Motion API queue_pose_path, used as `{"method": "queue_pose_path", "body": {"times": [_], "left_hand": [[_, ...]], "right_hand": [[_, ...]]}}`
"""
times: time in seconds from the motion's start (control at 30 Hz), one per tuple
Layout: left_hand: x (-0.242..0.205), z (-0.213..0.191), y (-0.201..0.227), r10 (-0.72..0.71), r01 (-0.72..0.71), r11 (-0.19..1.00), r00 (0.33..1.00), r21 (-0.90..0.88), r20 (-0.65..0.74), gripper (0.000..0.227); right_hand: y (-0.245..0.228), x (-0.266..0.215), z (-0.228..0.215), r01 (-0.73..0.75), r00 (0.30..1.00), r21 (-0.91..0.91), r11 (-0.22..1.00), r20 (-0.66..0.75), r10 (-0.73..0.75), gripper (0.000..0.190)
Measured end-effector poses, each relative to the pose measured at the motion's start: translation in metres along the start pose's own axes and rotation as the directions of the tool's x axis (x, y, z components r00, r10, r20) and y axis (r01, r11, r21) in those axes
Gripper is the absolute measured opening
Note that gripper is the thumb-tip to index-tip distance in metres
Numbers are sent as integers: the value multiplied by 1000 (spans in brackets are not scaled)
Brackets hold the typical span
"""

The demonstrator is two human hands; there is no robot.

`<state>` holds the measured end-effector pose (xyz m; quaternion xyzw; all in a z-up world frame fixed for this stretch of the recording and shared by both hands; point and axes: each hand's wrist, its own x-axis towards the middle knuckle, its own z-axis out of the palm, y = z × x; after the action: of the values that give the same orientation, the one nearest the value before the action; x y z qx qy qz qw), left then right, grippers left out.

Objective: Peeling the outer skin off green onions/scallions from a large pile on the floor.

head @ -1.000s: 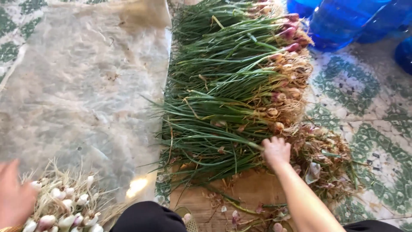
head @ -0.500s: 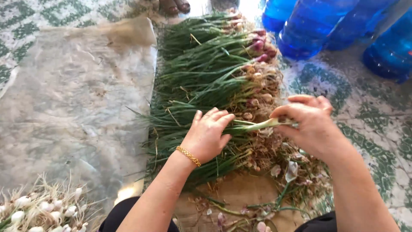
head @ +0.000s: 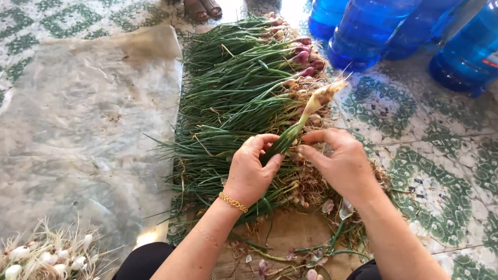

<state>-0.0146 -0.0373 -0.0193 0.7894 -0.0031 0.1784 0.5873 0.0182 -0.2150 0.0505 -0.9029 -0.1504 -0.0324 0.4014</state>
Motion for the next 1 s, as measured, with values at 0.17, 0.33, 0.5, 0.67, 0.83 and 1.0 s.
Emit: {"method": "queue_pose_path", "body": {"times": [0.17,0.33,0.5,0.67,0.83,1.0], "left_hand": [[-3,1,4,-43,43,998,999,-46,4,29],[-3,2,7,-88,86,993,996,-77,-17,30],[3,6,-5,-183,182,974,983,-134,0,28],[10,-2,-13,-300,299,930,954,-212,29,28],[7,-1,-9,-316,349,864,937,-362,148,30],[1,6,-8,-288,385,850,911,-358,296,32]], "right_hand": [[0,3,21,-173,985,118,978,23,172,21],[-6,5,20,-85,996,93,992,44,81,11],[-13,4,2,-152,962,199,968,255,98,15],[34,16,-45,-8,957,739,674,201,-209,31],[57,30,-40,-295,950,-407,864,-30,310,49],[7,35,-25,-406,912,357,841,206,353,59]]}}
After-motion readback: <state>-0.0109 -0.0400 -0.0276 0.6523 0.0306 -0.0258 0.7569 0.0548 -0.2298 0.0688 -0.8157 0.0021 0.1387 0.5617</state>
